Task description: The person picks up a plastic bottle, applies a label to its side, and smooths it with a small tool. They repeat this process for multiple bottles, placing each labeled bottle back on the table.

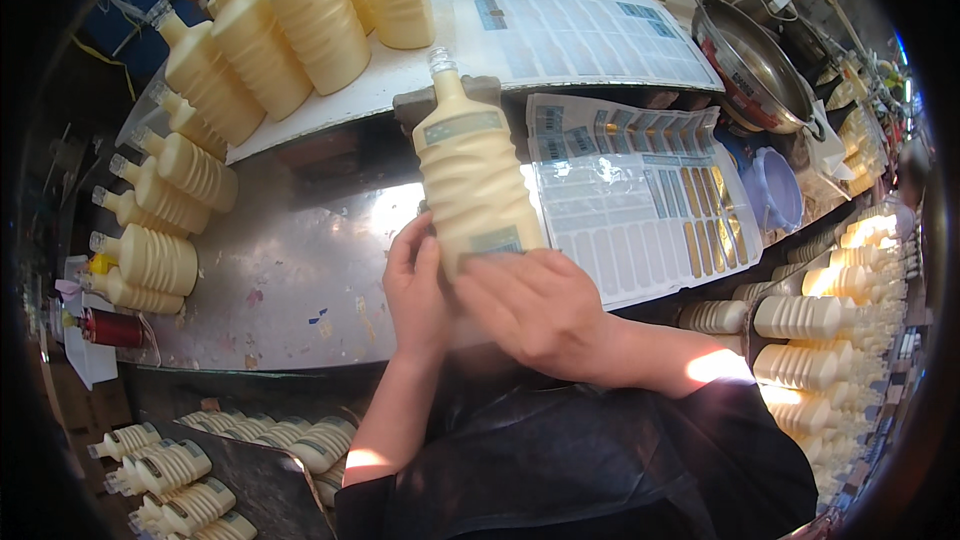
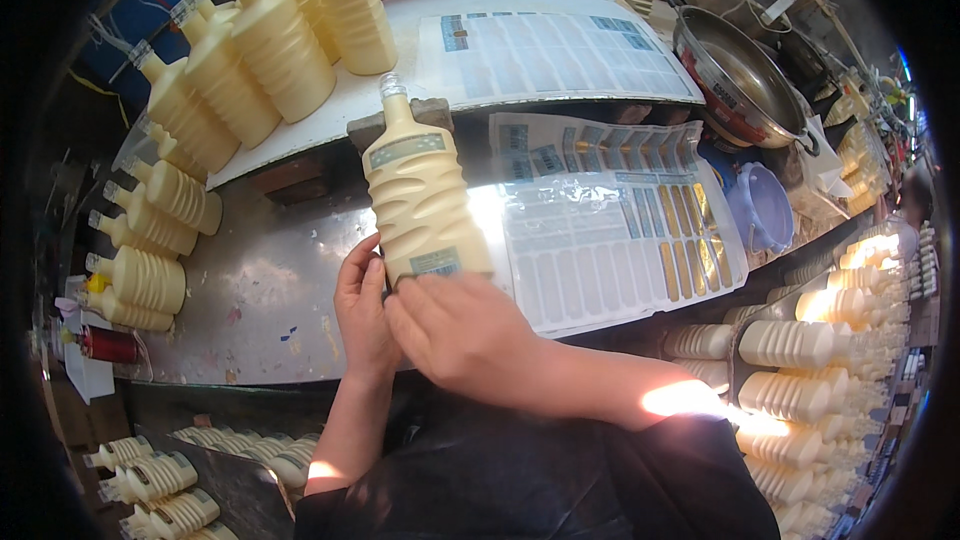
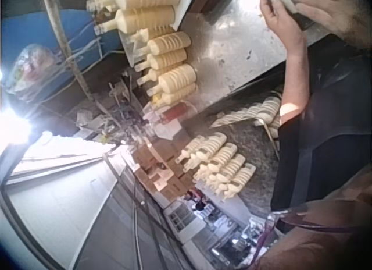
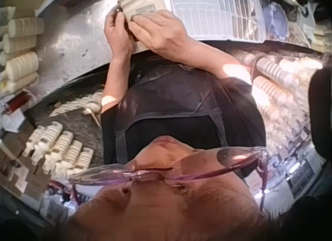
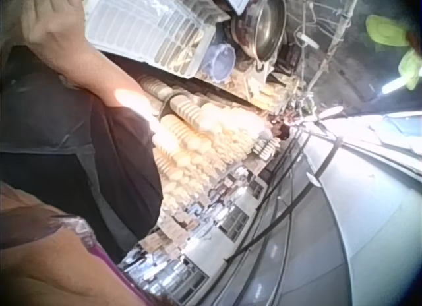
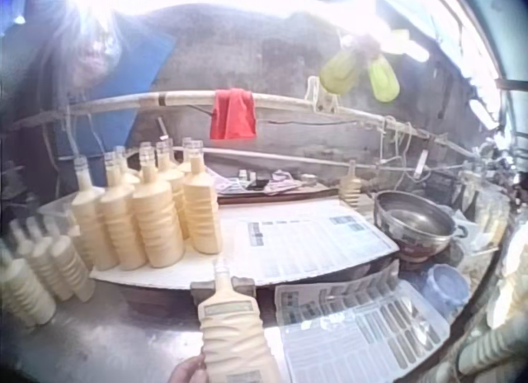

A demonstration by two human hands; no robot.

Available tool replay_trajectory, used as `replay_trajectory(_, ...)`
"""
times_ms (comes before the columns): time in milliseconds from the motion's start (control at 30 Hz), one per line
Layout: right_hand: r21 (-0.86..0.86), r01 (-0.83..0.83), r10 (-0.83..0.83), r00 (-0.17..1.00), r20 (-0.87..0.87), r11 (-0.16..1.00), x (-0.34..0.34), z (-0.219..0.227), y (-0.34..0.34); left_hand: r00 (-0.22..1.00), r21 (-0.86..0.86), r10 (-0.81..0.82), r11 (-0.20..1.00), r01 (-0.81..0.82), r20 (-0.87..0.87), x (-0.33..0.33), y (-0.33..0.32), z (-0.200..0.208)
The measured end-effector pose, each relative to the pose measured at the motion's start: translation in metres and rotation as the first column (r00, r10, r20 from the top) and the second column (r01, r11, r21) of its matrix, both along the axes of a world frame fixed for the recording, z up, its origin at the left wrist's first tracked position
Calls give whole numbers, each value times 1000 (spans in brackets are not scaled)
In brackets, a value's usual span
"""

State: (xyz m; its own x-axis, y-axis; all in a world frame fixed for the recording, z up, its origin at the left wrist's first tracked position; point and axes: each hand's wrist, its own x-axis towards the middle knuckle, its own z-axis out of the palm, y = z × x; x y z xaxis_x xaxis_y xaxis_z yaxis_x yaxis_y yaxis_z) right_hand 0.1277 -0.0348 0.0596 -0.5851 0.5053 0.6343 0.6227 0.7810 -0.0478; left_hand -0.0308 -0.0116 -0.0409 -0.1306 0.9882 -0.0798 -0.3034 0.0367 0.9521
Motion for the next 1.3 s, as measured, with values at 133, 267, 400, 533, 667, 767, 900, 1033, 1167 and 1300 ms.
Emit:
replay_trajectory(133,-36,-57,62,988,142,998,-9,-21,-12,1000,-14,9,1000,-9,-30,0,2,2)
replay_trajectory(267,-281,102,-133,987,-93,954,3,-9,-7,986,42,4,999,3,-167,8,-3,18)
replay_trajectory(400,-604,345,-529,835,-153,718,32,-13,3,878,183,33,981,62,-478,10,-11,-8)
replay_trajectory(533,-588,376,-557,816,-157,716,33,-15,4,729,197,105,980,42,-677,26,-14,3)
replay_trajectory(667,-687,381,-642,749,-163,619,54,-30,7,829,138,-19,984,116,-559,12,-14,-10)
replay_trajectory(767,-716,283,-622,737,-264,639,56,-23,0,838,187,-89,957,222,-539,1,-13,-18)
replay_trajectory(900,-720,221,-604,726,-329,658,58,-41,6,723,187,39,974,126,-690,7,-12,-16)
replay_trajectory(1033,-652,266,-615,685,-391,710,76,-50,16,608,348,235,935,73,-758,-6,-15,-11)
replay_trajectory(1167,-747,-70,-610,529,-590,662,94,-83,18,404,510,390,823,250,-827,-8,-12,40)
replay_trajectory(1300,-891,142,-697,679,-228,430,126,-89,-2,417,563,426,773,293,-803,6,-5,32)
